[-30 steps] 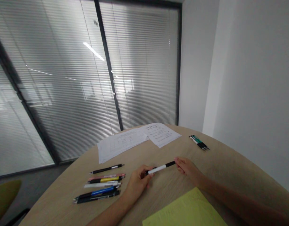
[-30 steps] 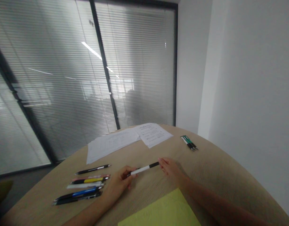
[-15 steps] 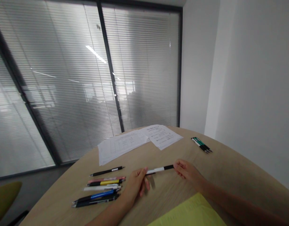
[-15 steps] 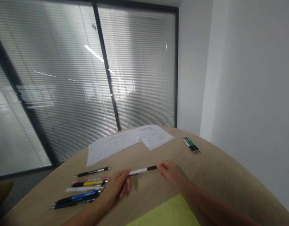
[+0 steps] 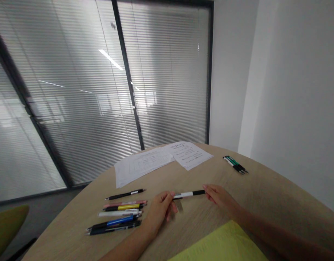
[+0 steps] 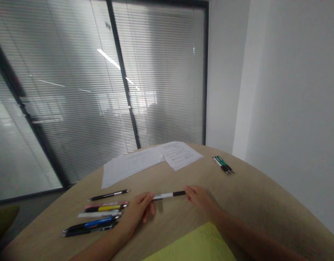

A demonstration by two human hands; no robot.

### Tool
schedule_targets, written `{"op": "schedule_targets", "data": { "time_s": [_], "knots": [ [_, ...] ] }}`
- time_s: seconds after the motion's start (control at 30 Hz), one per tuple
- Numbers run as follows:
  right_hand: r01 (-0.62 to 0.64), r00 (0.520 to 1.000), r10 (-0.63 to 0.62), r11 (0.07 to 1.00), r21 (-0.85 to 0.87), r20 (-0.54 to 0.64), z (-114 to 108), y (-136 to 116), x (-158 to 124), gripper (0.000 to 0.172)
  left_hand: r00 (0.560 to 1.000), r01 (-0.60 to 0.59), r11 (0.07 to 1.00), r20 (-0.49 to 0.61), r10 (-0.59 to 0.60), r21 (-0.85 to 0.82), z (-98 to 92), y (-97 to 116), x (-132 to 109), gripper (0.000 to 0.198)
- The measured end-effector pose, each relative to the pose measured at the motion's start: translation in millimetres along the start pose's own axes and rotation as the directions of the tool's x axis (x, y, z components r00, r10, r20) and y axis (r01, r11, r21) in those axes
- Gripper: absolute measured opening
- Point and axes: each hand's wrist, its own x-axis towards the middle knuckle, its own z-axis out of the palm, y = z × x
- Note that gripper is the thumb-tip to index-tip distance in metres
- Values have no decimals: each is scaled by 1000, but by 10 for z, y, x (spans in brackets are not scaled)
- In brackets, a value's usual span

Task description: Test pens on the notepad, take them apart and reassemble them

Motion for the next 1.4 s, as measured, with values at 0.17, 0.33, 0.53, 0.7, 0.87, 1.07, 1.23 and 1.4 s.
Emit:
{"op": "schedule_targets", "data": {
  "time_s": [0.17,0.33,0.53,0.7,0.87,1.07,1.23,1.4],
  "knots": [
    [36,998,-43,991,126,53,-3,-18,15,31,1000,22,999,4,-22,-42,-8,14,8,40],
    [33,995,-60,954,297,83,2,-35,39,35,1000,5,1000,2,-5,-18,-12,-7,25,40],
    [-23,999,21,997,72,25,0,26,31,46,1000,-3,1000,-1,3,-20,-11,-12,21,39],
    [-8,1000,8,1000,12,-18,-11,58,44,42,1000,5,1000,-9,-5,-25,-7,-5,15,39],
    [32,999,-40,984,177,37,-19,-43,41,29,1000,-1,999,-24,-1,-54,-12,-17,30,40],
    [-15,999,7,975,222,36,7,-9,23,39,999,-6,999,-38,5,-33,3,35,-11,40],
    [-28,999,26,992,120,25,21,79,30,42,1000,-10,999,-21,9,-36,4,23,0,41],
    [46,997,-56,984,170,53,16,52,50,35,1000,-21,999,-24,20,-49,0,27,12,43]
  ]
}}
